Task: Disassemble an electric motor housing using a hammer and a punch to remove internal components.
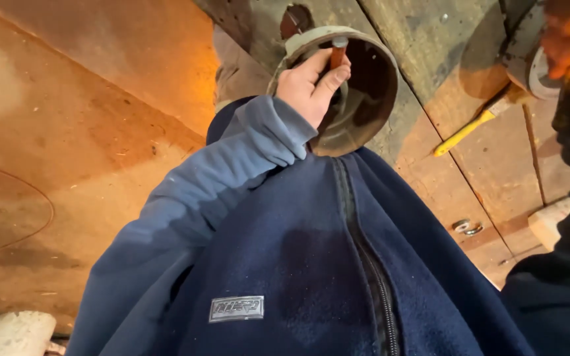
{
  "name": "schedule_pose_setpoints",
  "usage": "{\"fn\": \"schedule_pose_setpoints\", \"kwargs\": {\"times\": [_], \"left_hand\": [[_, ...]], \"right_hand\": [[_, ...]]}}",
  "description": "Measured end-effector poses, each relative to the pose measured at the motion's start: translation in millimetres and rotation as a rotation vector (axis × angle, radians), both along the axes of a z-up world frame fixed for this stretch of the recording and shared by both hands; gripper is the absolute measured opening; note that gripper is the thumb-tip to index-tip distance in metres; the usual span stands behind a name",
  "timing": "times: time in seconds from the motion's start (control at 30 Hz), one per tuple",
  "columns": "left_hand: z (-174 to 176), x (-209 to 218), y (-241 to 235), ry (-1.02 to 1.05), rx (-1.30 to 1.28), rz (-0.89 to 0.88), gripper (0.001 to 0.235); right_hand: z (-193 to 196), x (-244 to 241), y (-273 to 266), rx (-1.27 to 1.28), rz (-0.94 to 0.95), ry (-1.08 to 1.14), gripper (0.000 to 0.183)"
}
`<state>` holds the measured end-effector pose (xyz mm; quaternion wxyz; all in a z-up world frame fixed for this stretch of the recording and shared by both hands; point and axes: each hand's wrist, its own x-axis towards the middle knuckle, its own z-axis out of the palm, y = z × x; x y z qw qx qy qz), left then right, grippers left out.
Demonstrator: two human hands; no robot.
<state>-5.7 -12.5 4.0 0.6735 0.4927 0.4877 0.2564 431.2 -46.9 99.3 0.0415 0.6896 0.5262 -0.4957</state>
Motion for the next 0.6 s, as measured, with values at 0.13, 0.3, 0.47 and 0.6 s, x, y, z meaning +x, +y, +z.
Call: {"fn": "schedule_pose_setpoints", "kwargs": {"times": [0.13,0.3,0.47,0.6], "left_hand": [[3.9,-0.4,-2.9,-0.057,-0.002,0.042,0.02],[-1.2,-1.4,-4.8,-0.086,0.01,0.05,0.019],[0.5,-0.7,-2.7,-0.07,0.03,0.044,0.019],[1.6,-0.5,-2.9,-0.068,0.004,0.045,0.019]], "right_hand": [[21.2,-86.8,28.5,0.052,-0.317,0.137,0.014],[87.1,-208.4,84.8,0.105,-0.194,0.081,0.014],[87.7,-205.8,95.2,0.119,0.074,0.034,0.016],[59.1,-167.1,69.5,0.123,-0.02,0.118,0.017]]}}
